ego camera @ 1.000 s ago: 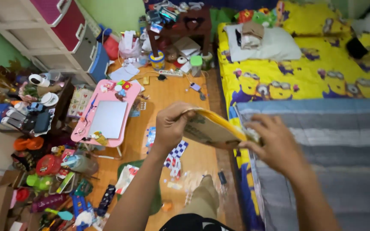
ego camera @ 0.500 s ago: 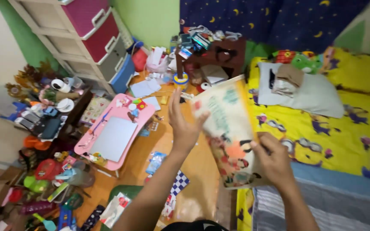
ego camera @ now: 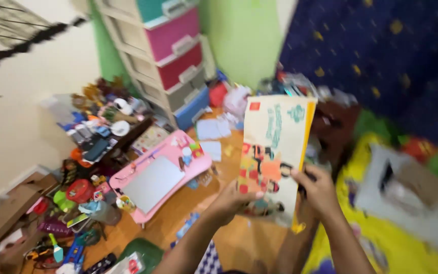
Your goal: Organize puzzle pieces and other small items from a cluttered floor into containers and drawers.
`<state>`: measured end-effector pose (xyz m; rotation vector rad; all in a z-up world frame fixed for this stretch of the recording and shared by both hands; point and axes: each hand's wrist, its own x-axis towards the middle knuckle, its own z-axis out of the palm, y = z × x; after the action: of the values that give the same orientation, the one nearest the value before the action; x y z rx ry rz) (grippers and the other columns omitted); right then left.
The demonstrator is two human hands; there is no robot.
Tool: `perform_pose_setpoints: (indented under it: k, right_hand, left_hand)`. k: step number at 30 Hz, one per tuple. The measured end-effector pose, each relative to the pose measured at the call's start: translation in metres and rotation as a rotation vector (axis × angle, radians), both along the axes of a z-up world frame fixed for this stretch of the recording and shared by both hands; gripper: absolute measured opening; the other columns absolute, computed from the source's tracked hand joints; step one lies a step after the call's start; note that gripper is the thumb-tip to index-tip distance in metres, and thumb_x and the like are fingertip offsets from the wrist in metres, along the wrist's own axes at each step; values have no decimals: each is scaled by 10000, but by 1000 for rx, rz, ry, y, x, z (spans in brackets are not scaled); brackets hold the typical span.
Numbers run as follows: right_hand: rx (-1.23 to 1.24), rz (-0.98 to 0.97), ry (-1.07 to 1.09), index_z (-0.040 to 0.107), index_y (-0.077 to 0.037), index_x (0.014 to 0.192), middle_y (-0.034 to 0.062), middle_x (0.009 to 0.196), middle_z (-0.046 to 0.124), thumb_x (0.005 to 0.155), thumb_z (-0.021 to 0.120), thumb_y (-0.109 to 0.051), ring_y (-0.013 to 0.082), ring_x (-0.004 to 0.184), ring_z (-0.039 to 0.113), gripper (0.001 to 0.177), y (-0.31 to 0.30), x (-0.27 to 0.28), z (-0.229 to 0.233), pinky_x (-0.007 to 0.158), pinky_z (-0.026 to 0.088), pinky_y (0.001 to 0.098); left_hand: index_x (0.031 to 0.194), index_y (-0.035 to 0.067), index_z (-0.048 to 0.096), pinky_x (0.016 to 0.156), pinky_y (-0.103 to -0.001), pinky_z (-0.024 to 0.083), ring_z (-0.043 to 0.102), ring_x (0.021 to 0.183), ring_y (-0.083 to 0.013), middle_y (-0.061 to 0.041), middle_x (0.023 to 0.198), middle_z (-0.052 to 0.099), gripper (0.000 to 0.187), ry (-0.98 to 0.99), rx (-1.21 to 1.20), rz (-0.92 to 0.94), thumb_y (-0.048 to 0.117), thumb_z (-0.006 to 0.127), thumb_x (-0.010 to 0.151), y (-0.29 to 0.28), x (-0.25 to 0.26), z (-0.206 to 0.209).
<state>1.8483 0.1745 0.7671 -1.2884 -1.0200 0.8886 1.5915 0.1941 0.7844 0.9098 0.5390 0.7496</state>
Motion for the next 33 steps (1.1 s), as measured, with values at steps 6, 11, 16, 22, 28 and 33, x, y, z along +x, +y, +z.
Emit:
perform_pose_setpoints:
  k: [6,11,16,22,28,33]
  right_hand:
    - [-146,289,257,655,56,1075,110,778,612,1021,708,-233,264,572,506,299,136,36,19,499,339,404]
    - [-239,509,433,647,-34,1215,69,1065,762,839,675,-141,197,924,731,392,220,6,53,779,580,323]
    - [-363,503,682,643,0,1248,128,1104,726,921,625,-131,290,940,697,353,336,-6,-10,716,527,411]
    - [-352,401,831,613,-12,1222,139,1088,723,920,543,-106,333,923,713,324,454,-42,34,686,594,494]
    - [-344,440,733,613,62,1226,199,1054,712,967,564,-115,389,825,689,318,577,-49,17,659,577,504]
    - [-315,529,738,614,0,1267,151,1116,716,1003,553,-228,330,923,700,354,643,-53,15,728,582,480]
  left_hand:
    - [1263,-34,651,953,-316,535,691,1052,-157,-89,1122,752,445,201,277,122,177,809,905,82,-11,17]
    - [1398,55,583,959,-280,520,678,1086,-97,-23,1221,733,649,425,135,92,245,798,816,132,-29,42]
    - [1473,-16,500,965,-433,517,624,1121,-280,-184,1296,643,792,-65,20,207,557,640,945,221,-67,4]
    - [1493,11,406,1045,-563,503,616,1275,-377,-229,1419,589,804,-292,30,378,571,530,930,348,-45,21]
    - [1425,-48,461,1034,-543,528,649,1234,-377,-258,1365,609,555,-273,-120,480,264,586,983,469,-48,18]
    - [1385,-86,472,1019,-476,580,672,1175,-336,-215,1314,632,453,-233,-95,600,45,593,968,525,-63,25]
